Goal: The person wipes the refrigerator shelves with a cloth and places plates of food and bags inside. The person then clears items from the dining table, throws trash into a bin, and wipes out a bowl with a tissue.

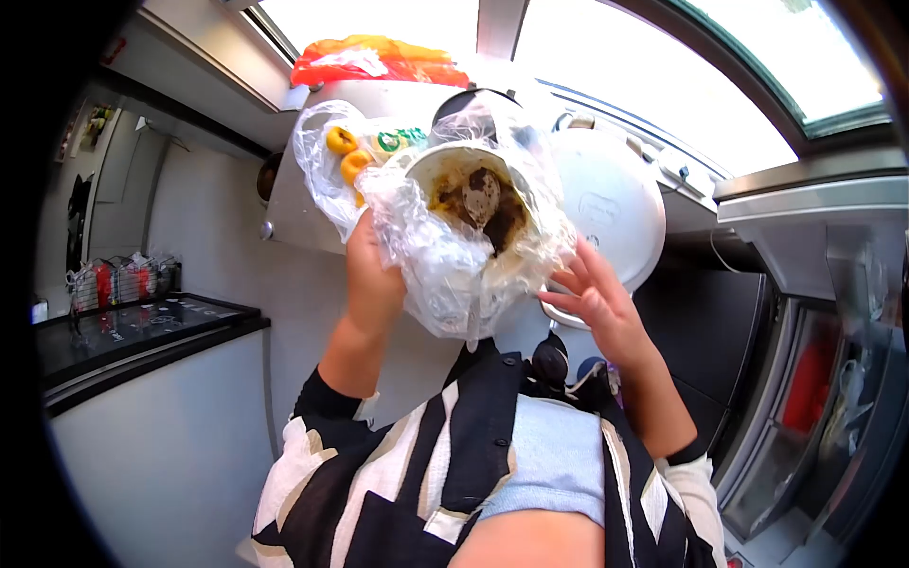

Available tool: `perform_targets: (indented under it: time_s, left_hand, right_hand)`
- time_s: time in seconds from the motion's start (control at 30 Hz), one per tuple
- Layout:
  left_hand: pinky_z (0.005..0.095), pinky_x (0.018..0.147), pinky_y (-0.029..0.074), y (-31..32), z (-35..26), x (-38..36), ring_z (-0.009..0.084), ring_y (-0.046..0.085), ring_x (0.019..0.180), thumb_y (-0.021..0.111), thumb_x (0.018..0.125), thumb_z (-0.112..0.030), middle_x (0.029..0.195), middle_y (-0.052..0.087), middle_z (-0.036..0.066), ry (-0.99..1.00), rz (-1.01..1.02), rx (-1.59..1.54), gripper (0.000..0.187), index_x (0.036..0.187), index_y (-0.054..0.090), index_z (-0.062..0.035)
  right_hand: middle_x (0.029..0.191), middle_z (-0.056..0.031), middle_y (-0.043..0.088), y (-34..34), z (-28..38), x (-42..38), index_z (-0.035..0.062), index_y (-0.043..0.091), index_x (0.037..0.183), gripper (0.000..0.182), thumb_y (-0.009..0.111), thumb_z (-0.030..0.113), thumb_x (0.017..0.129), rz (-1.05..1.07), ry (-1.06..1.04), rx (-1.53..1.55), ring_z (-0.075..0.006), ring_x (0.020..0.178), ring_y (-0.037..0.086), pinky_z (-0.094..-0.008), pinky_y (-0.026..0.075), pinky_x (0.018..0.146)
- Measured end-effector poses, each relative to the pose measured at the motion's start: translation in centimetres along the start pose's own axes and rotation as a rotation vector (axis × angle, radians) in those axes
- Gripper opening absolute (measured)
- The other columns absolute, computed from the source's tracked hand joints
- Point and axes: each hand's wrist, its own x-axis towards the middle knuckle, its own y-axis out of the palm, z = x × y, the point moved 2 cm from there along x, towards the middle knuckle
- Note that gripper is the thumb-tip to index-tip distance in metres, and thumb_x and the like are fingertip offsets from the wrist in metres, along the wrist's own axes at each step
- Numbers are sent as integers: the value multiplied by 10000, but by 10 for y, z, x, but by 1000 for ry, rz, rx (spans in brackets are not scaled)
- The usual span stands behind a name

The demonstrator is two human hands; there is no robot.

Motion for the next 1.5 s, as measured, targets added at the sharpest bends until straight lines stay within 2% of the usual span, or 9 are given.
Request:
perform_targets:
  time_s: [0.1, 0.53, 0.67, 0.87, 1.03, 1.23, 1.27, 1.33, 1.5]
  left_hand:
    - [261, 798, 440, 13, -6, -22, 126, 552, 898, 550, 774, 5, 1017, 578, 60, -4, 15, 3, 358, 1125, 488, 10]
    - [289, 834, 427, 9, 52, -38, 156, 534, 917, 554, 790, -111, 1005, 561, 70, -185, 194, -419, 390, 1151, 462, 3]
    - [295, 839, 431, 15, 45, -52, 164, 537, 933, 545, 801, -151, 1025, 560, 78, -192, 167, -455, 396, 1157, 462, 2]
    - [305, 846, 439, 18, 45, -110, 174, 542, 956, 531, 819, -212, 1055, 558, 91, -183, 66, -471, 412, 1165, 462, 1]
    - [312, 852, 445, 12, 41, -182, 183, 545, 976, 520, 834, -262, 1079, 557, 101, -164, -72, -477, 432, 1172, 462, -1]
    - [326, 865, 452, -40, 10, -225, 198, 549, 1001, 495, 855, -333, 1113, 552, 113, -28, -194, -440, 471, 1188, 453, -3]
    - [334, 875, 450, -54, 12, -229, 205, 547, 1011, 491, 860, -339, 1126, 545, 117, -30, -170, -378, 482, 1208, 434, -10]
    - [351, 896, 445, -82, 14, -238, 219, 543, 1031, 483, 871, -351, 1153, 529, 124, -28, -121, -253, 507, 1247, 395, -22]
    - [349, 895, 444, -187, 7, -267, 210, 541, 1030, 499, 877, -354, 1155, 528, 115, -75, -395, -578, 503, 1254, 396, -38]
  right_hand:
    - [1391, -127, 265, 20, 5, 17, 70, 81, 1409, 736, 504, 366, 885, 97, -12, 345, -203, 1238, 335, -331, 348, 964]
    - [1298, -114, 407, 32, 6, -7, -33, 271, 1334, 651, 572, 283, 851, -5, -212, -175, -179, 1186, 380, -315, 276, 998]
    - [1333, -98, 376, 28, 10, -16, -15, 286, 1338, 569, 547, 177, 871, 74, -210, -76, -166, 1215, 347, -304, 253, 1012]
    - [1267, -84, 437, 27, 15, -41, -15, 313, 1321, 533, 524, 211, 887, 215, -223, -113, -146, 1149, 400, -288, 292, 979]
    - [1209, -80, 479, 53, -11, -36, -15, 347, 1291, 529, 429, 357, 923, 259, 141, -254, -127, 1093, 431, -288, 325, 953]
    - [1167, -82, 516, 131, -46, -5, 4, 438, 1229, 444, 397, 336, 938, 444, 226, -284, -147, 1054, 478, -310, 354, 939]
    - [1156, -90, 530, 140, -48, 3, -12, 432, 1232, 416, 414, 275, 931, 401, 492, -70, -156, 1054, 491, -309, 361, 936]
    - [1083, -95, 568, 166, -67, 24, -6, 476, 1192, 353, 456, 204, 908, 484, 469, 142, -167, 997, 532, -291, 406, 882]
    - [927, -67, 605, 287, -124, 79, -11, 568, 980, 154, 481, 61, 876, 477, 293, 130, -161, 789, 582, -272, 466, 740]
